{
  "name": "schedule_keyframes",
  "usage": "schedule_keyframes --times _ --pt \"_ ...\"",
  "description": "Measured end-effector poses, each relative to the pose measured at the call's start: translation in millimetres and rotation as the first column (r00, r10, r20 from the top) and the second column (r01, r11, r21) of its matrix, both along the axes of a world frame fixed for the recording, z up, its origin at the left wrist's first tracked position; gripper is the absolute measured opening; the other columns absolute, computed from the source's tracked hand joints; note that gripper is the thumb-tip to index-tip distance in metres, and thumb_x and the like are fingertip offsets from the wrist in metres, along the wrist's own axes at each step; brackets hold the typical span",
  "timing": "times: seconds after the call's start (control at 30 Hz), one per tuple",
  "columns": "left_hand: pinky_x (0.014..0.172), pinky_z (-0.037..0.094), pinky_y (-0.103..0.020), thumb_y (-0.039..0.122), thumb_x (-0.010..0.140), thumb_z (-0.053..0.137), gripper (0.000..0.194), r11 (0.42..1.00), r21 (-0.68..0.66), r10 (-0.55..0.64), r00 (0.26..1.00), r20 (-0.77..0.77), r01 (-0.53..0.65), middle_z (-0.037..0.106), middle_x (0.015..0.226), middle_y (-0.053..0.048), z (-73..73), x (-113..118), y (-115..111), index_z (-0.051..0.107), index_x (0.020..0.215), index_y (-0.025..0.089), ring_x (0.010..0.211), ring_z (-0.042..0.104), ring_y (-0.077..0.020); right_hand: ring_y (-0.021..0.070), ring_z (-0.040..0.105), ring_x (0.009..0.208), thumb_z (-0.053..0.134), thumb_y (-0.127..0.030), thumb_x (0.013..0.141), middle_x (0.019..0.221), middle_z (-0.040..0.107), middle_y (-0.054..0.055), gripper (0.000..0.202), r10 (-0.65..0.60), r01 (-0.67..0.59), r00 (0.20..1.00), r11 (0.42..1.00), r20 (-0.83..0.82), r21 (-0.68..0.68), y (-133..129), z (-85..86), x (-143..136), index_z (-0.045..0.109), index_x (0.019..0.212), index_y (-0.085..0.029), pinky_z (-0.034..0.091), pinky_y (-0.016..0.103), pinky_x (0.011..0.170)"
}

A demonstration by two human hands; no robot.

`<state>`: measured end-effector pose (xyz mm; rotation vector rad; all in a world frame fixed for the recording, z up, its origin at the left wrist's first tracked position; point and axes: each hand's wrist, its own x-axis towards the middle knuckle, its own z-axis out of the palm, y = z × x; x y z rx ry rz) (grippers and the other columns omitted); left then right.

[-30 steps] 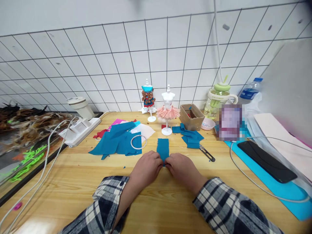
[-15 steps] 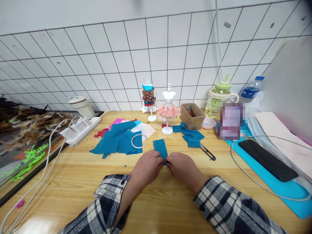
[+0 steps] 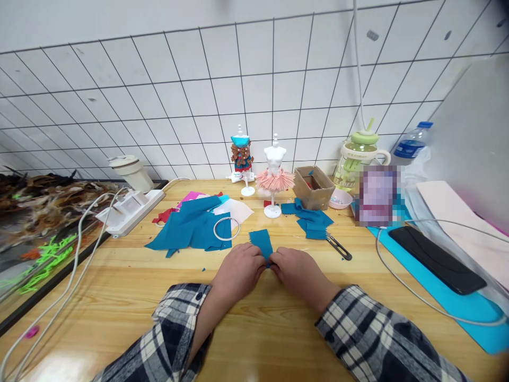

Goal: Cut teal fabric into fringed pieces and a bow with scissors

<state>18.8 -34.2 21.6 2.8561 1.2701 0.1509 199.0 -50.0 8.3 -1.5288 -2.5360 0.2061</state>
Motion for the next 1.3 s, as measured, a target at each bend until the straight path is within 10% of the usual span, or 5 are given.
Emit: schedule_keyframes --times 1.3 --pt "0.075 0.046 -0.033 0.025 0.091 0.052 0.019 0.998 -0.046 0.038 0.999 -0.012 -0.038 0.068 0.081 -0.006 3.5 2.2 -1.7 0.069 0.085 0.02 0.083 0.062 -0.0219 0.0163 0.06 0.078 0.041 -0.025 0.098 0.089 0.064 0.004 0.024 0.033 -0.033 0.997 0.999 0.071 -0.008 -1.8 6.1 -0.7 0.064 0.092 -0.021 0.034 0.027 0.061"
